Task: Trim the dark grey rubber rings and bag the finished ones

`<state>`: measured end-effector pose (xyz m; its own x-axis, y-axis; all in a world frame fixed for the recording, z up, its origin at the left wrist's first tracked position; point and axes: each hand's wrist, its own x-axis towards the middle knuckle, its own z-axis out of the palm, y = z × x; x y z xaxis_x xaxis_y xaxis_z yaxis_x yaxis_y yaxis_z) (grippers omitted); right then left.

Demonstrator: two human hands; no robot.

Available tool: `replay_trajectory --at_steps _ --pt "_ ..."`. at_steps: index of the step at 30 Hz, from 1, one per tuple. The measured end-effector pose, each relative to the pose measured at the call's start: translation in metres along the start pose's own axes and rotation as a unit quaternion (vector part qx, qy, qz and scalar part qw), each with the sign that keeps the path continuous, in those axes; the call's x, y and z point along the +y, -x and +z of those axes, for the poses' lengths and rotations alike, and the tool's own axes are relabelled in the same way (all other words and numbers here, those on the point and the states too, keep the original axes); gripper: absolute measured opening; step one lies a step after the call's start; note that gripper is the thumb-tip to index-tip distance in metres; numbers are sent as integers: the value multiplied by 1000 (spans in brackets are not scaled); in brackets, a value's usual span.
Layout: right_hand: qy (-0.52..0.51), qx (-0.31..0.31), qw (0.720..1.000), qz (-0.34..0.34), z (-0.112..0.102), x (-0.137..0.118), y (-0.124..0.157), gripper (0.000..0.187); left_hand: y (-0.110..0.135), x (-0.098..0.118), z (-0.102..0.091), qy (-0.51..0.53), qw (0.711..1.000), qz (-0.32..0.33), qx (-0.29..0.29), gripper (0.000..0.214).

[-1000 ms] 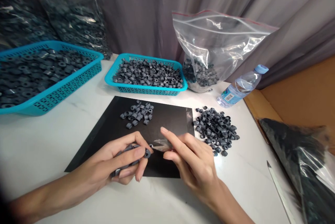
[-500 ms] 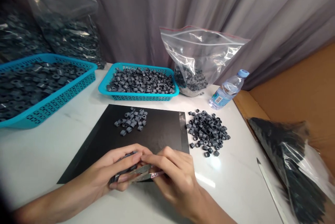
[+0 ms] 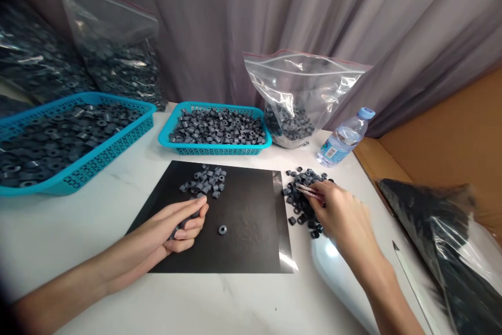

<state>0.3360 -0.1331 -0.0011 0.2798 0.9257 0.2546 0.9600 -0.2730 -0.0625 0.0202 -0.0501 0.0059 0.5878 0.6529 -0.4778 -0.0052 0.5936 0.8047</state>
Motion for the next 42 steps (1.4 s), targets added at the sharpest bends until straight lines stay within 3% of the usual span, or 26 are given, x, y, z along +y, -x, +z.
replay_trajectory --at_steps 5,8,10,12,14,16,18,23,25,28,31,33,38,40,42 --pt "16 70 997 -13 1 -17 6 20 0 -3 1 -42 999 12 -17 35" --pt "-38 83 995 -32 6 -32 11 25 -3 -7 -2 -79 996 31 -10 38" --pt "-149 52 985 -75 12 -47 17 23 -5 -9 -3 -125 990 63 -2 41" --pt "-291 -12 947 -137 19 -67 26 22 -7 -11 -4 -168 981 93 5 43" --pt "-355 -74 916 -174 25 -87 36 26 -9 -12 -4 -188 977 103 11 44" --pt "-384 -93 898 -192 29 -103 42 30 -9 -13 -3 -190 976 104 15 44" --pt "-419 -100 884 -181 29 -112 44 26 -9 -13 -3 -188 977 100 21 42" --pt "-549 -160 819 -48 21 -116 38 19 -6 -13 -1 -157 987 46 7 42" --pt "-538 -166 824 -56 20 -115 38 19 -4 -11 1 -146 988 39 7 41" --pt "-487 -155 855 -92 25 -115 39 14 -3 -8 3 -141 988 50 25 39" --pt "-497 -151 851 -79 31 -117 38 8 -7 -9 0 -150 987 57 27 40" --pt "-551 -168 817 -31 31 -117 35 10 -9 -10 -2 -155 986 58 18 40" --pt "-679 -269 676 99 21 -110 29 28 -2 -15 7 -133 991 17 -19 36" --pt "-690 -298 651 110 16 -107 29 29 4 -17 15 -108 993 -14 -34 36" --pt "-690 -317 644 94 12 -106 30 30 8 -20 21 -74 996 -34 -49 39"
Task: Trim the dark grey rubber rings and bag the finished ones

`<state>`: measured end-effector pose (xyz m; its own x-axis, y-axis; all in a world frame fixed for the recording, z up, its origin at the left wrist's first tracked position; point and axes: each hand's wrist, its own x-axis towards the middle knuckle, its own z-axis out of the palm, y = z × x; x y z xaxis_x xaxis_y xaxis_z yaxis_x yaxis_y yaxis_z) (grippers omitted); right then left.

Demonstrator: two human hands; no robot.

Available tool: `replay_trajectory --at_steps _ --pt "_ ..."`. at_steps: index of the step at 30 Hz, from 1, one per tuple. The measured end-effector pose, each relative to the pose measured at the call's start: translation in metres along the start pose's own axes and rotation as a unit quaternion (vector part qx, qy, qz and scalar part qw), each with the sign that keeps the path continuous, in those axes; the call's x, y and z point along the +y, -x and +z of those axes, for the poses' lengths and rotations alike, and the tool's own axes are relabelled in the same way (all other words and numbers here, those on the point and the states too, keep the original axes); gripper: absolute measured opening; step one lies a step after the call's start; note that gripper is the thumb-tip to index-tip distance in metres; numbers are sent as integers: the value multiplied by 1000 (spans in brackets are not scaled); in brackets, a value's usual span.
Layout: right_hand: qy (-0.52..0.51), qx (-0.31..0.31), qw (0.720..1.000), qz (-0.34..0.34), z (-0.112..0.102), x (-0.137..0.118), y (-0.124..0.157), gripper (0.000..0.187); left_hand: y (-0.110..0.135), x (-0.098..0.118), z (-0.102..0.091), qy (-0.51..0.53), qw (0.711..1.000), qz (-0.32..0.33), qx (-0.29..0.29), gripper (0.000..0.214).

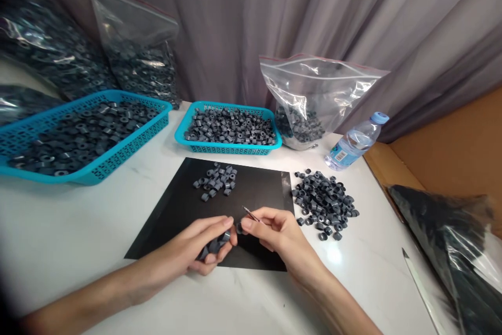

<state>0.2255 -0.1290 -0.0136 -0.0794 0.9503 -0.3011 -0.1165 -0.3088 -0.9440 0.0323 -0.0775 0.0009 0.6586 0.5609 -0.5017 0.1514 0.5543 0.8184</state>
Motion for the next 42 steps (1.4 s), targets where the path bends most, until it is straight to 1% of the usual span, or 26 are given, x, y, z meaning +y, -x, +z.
replay_trajectory --at_steps 3,7,9,10,11,12,13,14,15,16,18,20,21,23,26,27,29,31,34,37,39,41,42 --pt "27 -28 999 -24 5 -1 1 29 3 -3 4 42 999 7 -27 43" --pt "53 -12 998 -43 7 0 -1 30 3 -2 2 73 997 1 -39 38" --pt "90 17 994 -67 3 3 -3 31 3 0 0 95 994 -13 -43 36" --pt "127 46 986 -93 -1 4 -4 31 3 1 -1 107 993 -17 -47 35" --pt "177 84 972 -126 -6 6 -5 32 4 2 -1 119 991 -21 -53 35" --pt "236 126 950 -161 -12 8 -7 34 4 2 -2 131 989 -25 -60 35" --pt "296 162 922 -190 -18 11 -8 36 4 3 -3 143 987 -30 -67 36" --pt "350 187 894 -210 -23 14 -10 38 5 3 -4 154 985 -34 -73 36" --pt "391 199 870 -224 -28 17 -12 40 5 3 -4 164 983 -40 -79 35" --pt "419 203 853 -236 -33 20 -14 41 5 3 -5 172 981 -44 -82 35" --pt "455 197 828 -261 -38 26 -18 39 5 4 -5 184 978 -50 -86 35" --pt "492 193 800 -283 -39 30 -20 36 5 4 -6 193 976 -55 -84 35" --pt "517 197 781 -289 -39 30 -20 35 5 4 -6 196 975 -56 -83 34" --pt "582 215 729 -291 -38 30 -19 33 4 5 -7 199 975 -56 -78 34" --pt "672 251 638 -282 -37 27 -15 31 4 6 -8 200 975 -52 -78 33" --pt "690 259 615 -280 -37 26 -14 31 5 6 -9 200 975 -51 -80 33" --pt "710 266 588 -284 -37 25 -12 31 5 7 -9 199 975 -51 -82 33" --pt "717 268 573 -293 -37 25 -11 30 6 8 -9 194 976 -50 -84 33" --pt "722 265 566 -296 -36 26 -11 30 6 8 -8 182 978 -46 -85 32" --pt "722 266 576 -275 -35 27 -12 32 5 8 -7 162 983 -32 -82 33" --pt "718 268 584 -266 -34 25 -11 34 5 9 -7 135 988 -10 -73 34" --pt "705 267 593 -284 -31 22 -9 35 4 9 -7 97 993 17 -59 37" --pt "687 262 605 -304 -28 20 -7 35 3 8 -7 77 995 31 -52 38"
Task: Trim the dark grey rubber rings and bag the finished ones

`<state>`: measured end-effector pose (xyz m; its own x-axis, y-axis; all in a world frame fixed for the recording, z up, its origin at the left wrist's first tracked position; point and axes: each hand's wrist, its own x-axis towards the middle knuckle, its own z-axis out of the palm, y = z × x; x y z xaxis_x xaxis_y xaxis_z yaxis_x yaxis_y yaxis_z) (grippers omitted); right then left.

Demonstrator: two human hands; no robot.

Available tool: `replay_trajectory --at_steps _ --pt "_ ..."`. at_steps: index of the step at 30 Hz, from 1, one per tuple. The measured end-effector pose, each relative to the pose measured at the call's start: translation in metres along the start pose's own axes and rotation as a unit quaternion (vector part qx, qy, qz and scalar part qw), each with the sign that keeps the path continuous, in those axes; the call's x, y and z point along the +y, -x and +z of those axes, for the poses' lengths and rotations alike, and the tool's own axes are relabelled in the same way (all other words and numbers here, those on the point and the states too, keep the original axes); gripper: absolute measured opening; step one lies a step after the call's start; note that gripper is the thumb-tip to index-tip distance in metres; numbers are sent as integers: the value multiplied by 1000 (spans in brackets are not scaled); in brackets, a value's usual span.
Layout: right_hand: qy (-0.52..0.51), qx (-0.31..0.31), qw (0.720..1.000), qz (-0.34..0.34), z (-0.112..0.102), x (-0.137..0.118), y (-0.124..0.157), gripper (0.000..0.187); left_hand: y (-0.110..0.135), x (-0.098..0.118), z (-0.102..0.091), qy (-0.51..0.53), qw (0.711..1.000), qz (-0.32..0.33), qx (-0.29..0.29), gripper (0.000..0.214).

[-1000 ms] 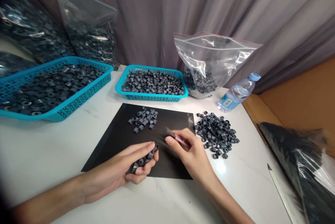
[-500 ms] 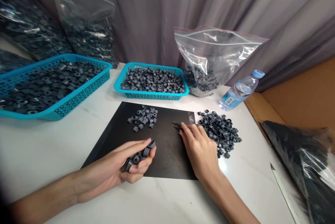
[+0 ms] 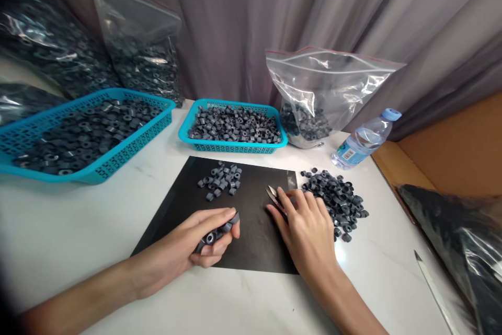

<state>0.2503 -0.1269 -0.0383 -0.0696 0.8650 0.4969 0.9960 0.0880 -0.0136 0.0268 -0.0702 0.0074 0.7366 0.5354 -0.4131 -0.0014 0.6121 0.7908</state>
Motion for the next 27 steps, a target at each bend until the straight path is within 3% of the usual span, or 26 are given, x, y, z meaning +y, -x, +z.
replay_trajectory --at_steps 3,5,8,12,16,18,21,27 --pt "-152 21 988 -27 -9 -14 -2 26 -2 -3 -2 -56 998 30 12 38" --pt "-250 4 968 -33 -14 -27 -4 18 -3 -6 -4 -80 996 44 14 35" --pt "-318 -24 947 -27 -20 -45 -9 14 -1 -9 -6 -102 993 62 20 38" --pt "-343 -41 938 -16 -23 -52 -27 14 1 -5 -7 -106 992 62 42 42" --pt "-411 -50 910 26 -10 -44 -51 15 -4 4 -15 -108 986 90 86 39" --pt "-399 -43 916 21 2 -42 -58 8 -8 9 -21 -116 976 127 131 35" --pt "-353 -66 933 6 20 -46 -60 26 -8 16 -29 -115 960 169 190 30" --pt "-345 -59 936 26 37 -52 -58 13 -7 18 -29 -85 962 160 205 32"
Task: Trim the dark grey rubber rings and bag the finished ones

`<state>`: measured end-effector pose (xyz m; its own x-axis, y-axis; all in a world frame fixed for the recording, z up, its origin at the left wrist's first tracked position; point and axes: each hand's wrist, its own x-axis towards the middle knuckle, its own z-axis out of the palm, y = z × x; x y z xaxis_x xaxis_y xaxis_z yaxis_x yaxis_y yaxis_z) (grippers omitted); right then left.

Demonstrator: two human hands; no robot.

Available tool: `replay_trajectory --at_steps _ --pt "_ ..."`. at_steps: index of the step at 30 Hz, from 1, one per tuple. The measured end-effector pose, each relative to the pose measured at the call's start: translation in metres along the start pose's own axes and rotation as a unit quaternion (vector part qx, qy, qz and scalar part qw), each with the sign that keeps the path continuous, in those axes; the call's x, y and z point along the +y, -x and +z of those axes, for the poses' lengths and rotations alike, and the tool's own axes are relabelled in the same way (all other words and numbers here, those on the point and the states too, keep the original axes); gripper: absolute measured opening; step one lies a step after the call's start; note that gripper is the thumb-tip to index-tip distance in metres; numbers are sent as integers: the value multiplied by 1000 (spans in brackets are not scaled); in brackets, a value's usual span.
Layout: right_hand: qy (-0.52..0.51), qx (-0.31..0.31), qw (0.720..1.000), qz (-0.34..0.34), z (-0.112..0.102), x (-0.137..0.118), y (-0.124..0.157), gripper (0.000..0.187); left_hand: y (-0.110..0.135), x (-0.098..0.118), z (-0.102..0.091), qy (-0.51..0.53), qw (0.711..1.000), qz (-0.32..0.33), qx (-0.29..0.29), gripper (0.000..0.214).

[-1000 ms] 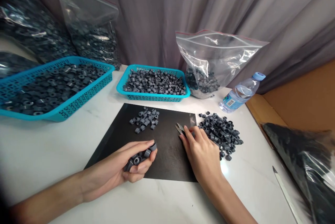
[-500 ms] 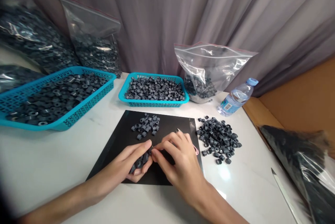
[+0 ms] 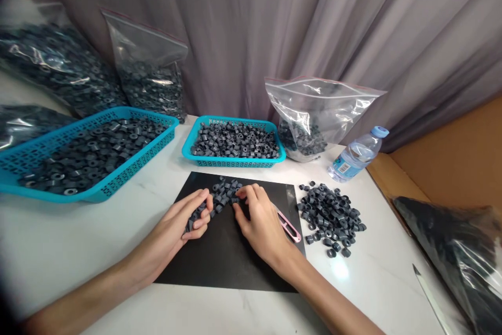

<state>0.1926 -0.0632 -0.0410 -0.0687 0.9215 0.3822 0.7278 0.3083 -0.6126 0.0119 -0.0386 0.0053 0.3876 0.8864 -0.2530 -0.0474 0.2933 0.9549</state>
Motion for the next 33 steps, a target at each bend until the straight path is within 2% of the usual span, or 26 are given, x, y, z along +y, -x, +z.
replay_trajectory --at_steps 5,8,12,14,19,24,27,30,33 --pt "-8 -19 1000 -13 -4 1 -3 14 -2 -12 4 -67 996 14 -57 40" --pt "-5 -26 999 -24 -5 1 -3 14 0 -15 4 -106 992 11 -61 40" --pt "-43 -22 998 -37 -7 4 -1 11 6 -15 3 -250 964 70 -60 36" --pt "-74 -19 996 -44 -12 3 1 9 8 -16 4 -284 953 80 -64 36" --pt "-99 -33 992 -70 -31 -14 7 7 9 -21 3 -215 974 31 -64 41" --pt "-55 -71 990 -109 -39 -26 12 8 15 -15 6 -248 964 29 -94 41" --pt "-56 -75 992 -90 -37 -26 13 8 18 -9 6 -249 961 18 -121 40" --pt "-71 -88 991 -76 -37 -25 13 9 16 -10 5 -261 958 18 -119 37" --pt "-89 -110 988 -66 -42 -26 10 10 11 -16 2 -217 968 10 -126 37"
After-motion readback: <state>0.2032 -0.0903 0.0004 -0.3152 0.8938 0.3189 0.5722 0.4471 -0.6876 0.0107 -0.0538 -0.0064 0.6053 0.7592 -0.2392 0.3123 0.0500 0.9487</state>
